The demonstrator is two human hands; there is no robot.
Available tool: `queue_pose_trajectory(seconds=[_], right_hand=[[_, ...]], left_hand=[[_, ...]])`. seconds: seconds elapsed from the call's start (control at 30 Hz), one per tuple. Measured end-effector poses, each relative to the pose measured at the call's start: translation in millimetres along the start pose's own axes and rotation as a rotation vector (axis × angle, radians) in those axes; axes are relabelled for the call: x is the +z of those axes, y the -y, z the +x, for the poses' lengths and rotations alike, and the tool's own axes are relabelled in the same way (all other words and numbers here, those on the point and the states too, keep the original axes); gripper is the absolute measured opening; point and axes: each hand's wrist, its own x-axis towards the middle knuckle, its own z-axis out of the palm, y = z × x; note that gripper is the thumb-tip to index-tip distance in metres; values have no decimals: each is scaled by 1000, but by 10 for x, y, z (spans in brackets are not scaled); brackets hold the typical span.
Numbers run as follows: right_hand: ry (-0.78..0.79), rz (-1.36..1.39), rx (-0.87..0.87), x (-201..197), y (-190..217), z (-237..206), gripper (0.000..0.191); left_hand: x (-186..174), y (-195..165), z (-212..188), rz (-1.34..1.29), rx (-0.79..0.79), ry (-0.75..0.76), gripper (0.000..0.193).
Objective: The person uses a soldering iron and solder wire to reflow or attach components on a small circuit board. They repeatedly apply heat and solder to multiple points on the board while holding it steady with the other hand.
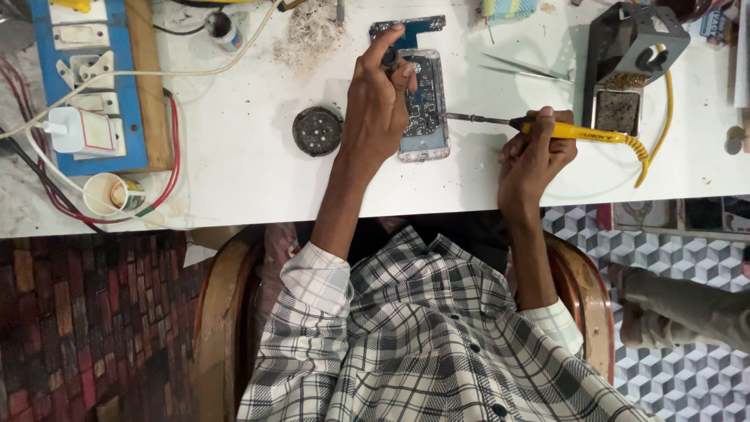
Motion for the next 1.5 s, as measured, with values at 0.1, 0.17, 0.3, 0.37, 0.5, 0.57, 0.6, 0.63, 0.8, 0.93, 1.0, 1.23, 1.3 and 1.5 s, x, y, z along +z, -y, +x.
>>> queue_pose_trajectory(seconds=[0.1, 0.17, 0.3, 0.37, 0.5, 0.57, 0.6, 0.63, 0.8, 0.93, 1.0, 1.23, 1.3, 1.5], right_hand=[[18, 13, -14, -19, -12, -11, 32], [12, 17, -12, -24, -26, 2, 32], [-9, 9, 0, -20, -47, 19, 33], [-15, 6, 9, -23, -38, 12, 34], [-11, -1, 39, -6, -19, 3, 34], [-8, -18, 40, -7, -16, 3, 34], [-7, -27, 36, -5, -20, 5, 34], [-8, -36, 33, -14, -26, 2, 35], [-8, -20, 15, -66, -75, 10, 34], [-15, -3, 21, -85, -94, 24, 34], [-11, 7, 18, -88, -91, 34, 35], [3, 6, 30, -87, -63, 25, 37], [-13, 5, 36, -77, -64, 31, 36], [-14, -29, 31, -62, -60, 26, 35]], left_hand=[[5, 16, -5, 46, 43, -18, 37], [7, 33, -1, 65, 79, -32, 36], [15, 53, -16, -17, 28, -17, 37], [21, 51, -36, -51, -2, -14, 38], [11, 52, -50, -55, -12, -21, 39], [12, 50, -48, -47, -5, -21, 39], [9, 50, -43, -39, 4, -23, 38], [13, 47, -45, -33, 11, -23, 38], [36, 30, -45, -74, 19, -20, 38], [30, 27, -46, -76, -8, -9, 39], [37, 35, -34, -89, 29, -19, 38], [62, 71, -31, -63, 31, -29, 38], [62, 84, -37, -63, 43, -31, 39], [71, 118, -39, -65, 25, -18, 41]])
